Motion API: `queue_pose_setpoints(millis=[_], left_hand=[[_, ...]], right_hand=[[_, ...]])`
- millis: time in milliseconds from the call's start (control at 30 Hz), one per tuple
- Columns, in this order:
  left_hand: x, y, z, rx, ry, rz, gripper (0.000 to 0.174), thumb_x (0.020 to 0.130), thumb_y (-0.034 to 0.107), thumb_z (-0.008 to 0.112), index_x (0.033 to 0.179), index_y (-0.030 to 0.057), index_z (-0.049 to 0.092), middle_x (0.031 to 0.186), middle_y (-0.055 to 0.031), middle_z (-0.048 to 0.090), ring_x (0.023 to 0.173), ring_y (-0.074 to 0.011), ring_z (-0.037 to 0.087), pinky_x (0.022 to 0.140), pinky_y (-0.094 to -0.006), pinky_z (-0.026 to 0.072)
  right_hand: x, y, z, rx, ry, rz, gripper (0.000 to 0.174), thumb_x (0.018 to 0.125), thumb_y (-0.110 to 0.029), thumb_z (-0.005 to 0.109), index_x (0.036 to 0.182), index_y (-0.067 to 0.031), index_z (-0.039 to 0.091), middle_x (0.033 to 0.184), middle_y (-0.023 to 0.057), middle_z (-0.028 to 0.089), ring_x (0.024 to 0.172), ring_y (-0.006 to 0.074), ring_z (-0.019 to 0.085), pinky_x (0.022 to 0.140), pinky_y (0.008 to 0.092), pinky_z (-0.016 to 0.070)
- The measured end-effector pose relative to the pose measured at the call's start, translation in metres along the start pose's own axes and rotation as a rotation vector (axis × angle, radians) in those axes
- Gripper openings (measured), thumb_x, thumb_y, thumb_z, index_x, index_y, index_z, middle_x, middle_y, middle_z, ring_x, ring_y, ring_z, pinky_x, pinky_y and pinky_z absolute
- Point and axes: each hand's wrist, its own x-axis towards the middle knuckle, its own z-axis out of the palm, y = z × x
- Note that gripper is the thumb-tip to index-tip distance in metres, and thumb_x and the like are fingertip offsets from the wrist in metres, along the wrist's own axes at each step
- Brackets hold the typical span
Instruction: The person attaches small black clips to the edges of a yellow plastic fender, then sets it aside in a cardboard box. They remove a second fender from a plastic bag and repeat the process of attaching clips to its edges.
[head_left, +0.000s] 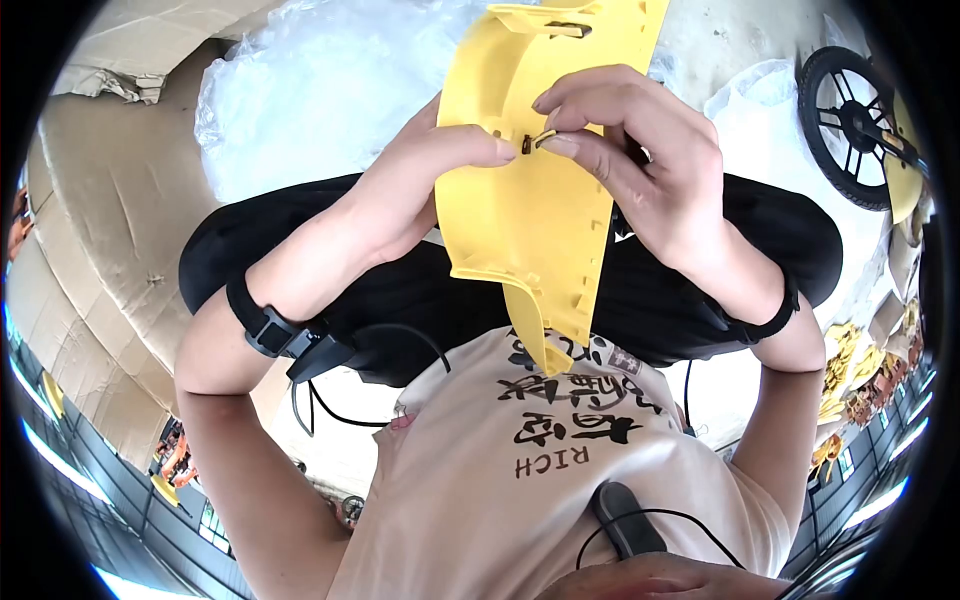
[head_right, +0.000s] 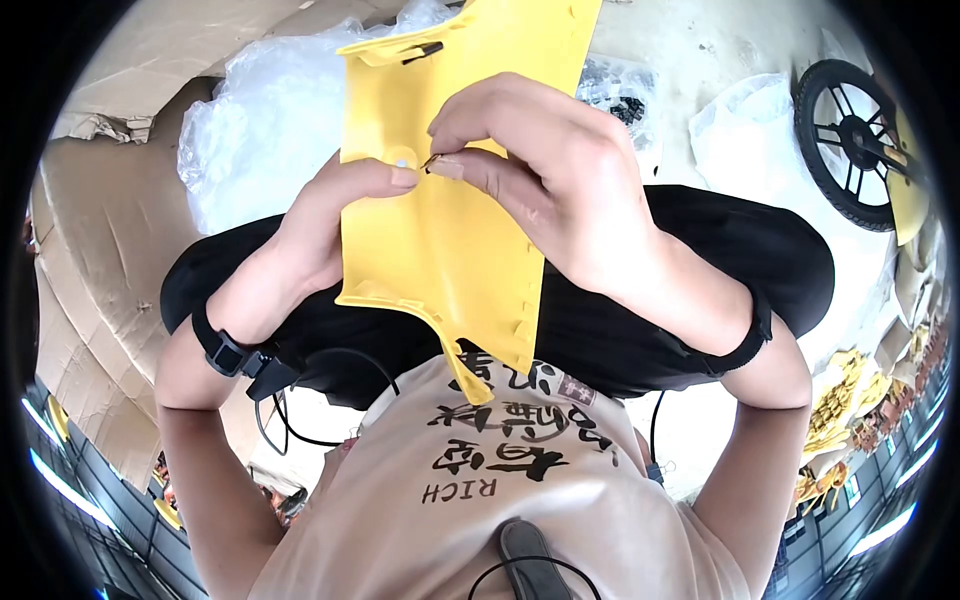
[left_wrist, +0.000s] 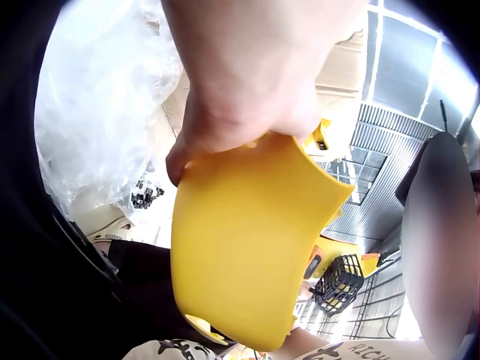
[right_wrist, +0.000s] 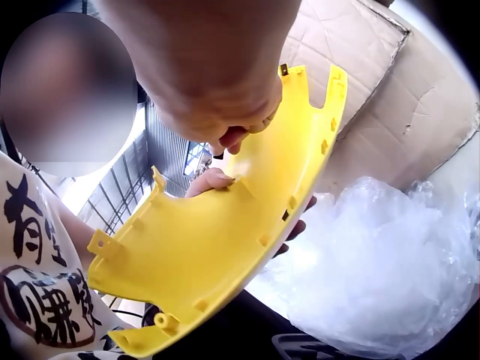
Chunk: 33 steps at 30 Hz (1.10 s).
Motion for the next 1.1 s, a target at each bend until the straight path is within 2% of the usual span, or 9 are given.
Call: queue_pose_setpoints(millis=[67, 167, 267, 333, 400, 633, 700, 933, 1100], left_hand=[[-0.003, 0.002, 0.000, -0.027, -0.019, -0.022, 0.063, 0.085, 0.020, 0.060, 0.141, 0.0020, 0.036, 0.126, -0.0132, 0.054, 0.115, -0.0208, 0.056, 0.097, -0.0364, 0.0473], [-0.004, 0.004, -0.002, -0.018, -0.028, 0.015, 0.060, 0.086, 0.021, 0.060, 0.139, 0.0014, 0.038, 0.124, -0.0134, 0.055, 0.114, -0.0211, 0.058, 0.097, -0.0365, 0.0478], [-0.001, 0.002, -0.001, -0.025, 0.011, 0.108, 0.058, 0.086, 0.021, 0.058, 0.137, 0.0005, 0.039, 0.122, -0.0136, 0.057, 0.112, -0.0224, 0.059, 0.097, -0.0371, 0.0479], [0.002, -0.001, -0.003, -0.065, 0.166, 0.172, 0.045, 0.088, 0.025, 0.057, 0.122, -0.0041, 0.054, 0.109, -0.0148, 0.065, 0.095, -0.0218, 0.066, 0.084, -0.0337, 0.0521], [0.003, 0.002, -0.003, -0.097, 0.177, 0.137, 0.046, 0.088, 0.028, 0.057, 0.121, -0.0032, 0.055, 0.109, -0.0144, 0.065, 0.097, -0.0224, 0.065, 0.087, -0.0350, 0.0506], [-0.001, 0.004, 0.002, -0.075, 0.285, 0.033, 0.045, 0.087, 0.030, 0.059, 0.121, 0.0004, 0.055, 0.111, -0.0102, 0.063, 0.103, -0.0194, 0.060, 0.092, -0.0354, 0.0433], [0.000, 0.005, 0.003, -0.034, 0.304, 0.014, 0.045, 0.090, 0.031, 0.051, 0.123, 0.0003, 0.054, 0.114, -0.0106, 0.062, 0.108, -0.0194, 0.058, 0.096, -0.0393, 0.0411], [0.003, 0.002, 0.000, -0.006, 0.309, 0.014, 0.044, 0.090, 0.031, 0.049, 0.122, 0.0011, 0.053, 0.114, -0.0100, 0.060, 0.108, -0.0184, 0.056, 0.095, -0.0386, 0.0398], [0.004, -0.001, 0.002, -0.062, 0.360, 0.009, 0.039, 0.090, 0.029, 0.055, 0.118, 0.0017, 0.056, 0.110, -0.0078, 0.063, 0.101, -0.0165, 0.059, 0.091, -0.0348, 0.0431]], right_hand=[[-0.002, 0.002, -0.004, 0.013, -0.036, 0.076, 0.013, 0.083, 0.000, 0.071, 0.094, -0.0015, 0.064, 0.087, 0.0071, 0.067, 0.069, 0.0143, 0.065, 0.056, 0.0250, 0.0469], [-0.006, 0.004, -0.004, 0.396, 0.026, 0.336, 0.011, 0.092, -0.004, 0.064, 0.101, -0.0002, 0.060, 0.085, 0.0052, 0.070, 0.067, 0.0019, 0.060, 0.050, 0.0202, 0.0418], [-0.004, 0.000, -0.014, 0.711, -0.026, 0.453, 0.010, 0.093, -0.002, 0.062, 0.102, 0.0017, 0.060, 0.089, 0.0102, 0.071, 0.064, 0.0022, 0.060, 0.048, 0.0168, 0.0407], [-0.007, 0.001, -0.011, 0.746, -0.031, 0.443, 0.010, 0.093, 0.000, 0.061, 0.103, 0.0025, 0.060, 0.090, 0.0128, 0.071, 0.064, 0.0025, 0.060, 0.047, 0.0146, 0.0396], [-0.009, 0.000, -0.011, 0.796, -0.110, 0.462, 0.010, 0.093, 0.001, 0.060, 0.103, 0.0029, 0.060, 0.091, 0.0130, 0.071, 0.066, 0.0026, 0.061, 0.048, 0.0150, 0.0407], [-0.012, -0.006, -0.005, 0.670, -0.031, 0.352, 0.016, 0.091, 0.003, 0.060, 0.106, 0.0024, 0.060, 0.090, 0.0088, 0.070, 0.067, 0.0017, 0.060, 0.049, 0.0152, 0.0402], [-0.010, -0.013, -0.007, 0.649, -0.055, 0.389, 0.017, 0.090, 0.003, 0.061, 0.107, 0.0021, 0.061, 0.091, 0.0080, 0.070, 0.065, 0.0010, 0.058, 0.049, 0.0156, 0.0392], [-0.012, -0.014, -0.006, 0.391, -0.085, 0.340, 0.017, 0.085, 0.004, 0.066, 0.101, -0.0016, 0.069, 0.087, 0.0014, 0.071, 0.051, -0.0001, 0.045, 0.048, 0.0182, 0.0356], [-0.015, -0.013, -0.002, 0.296, -0.070, 0.240, 0.017, 0.083, 0.004, 0.067, 0.099, -0.0024, 0.070, 0.075, 0.0021, 0.068, 0.047, 0.0030, 0.046, 0.046, 0.0200, 0.0359]])
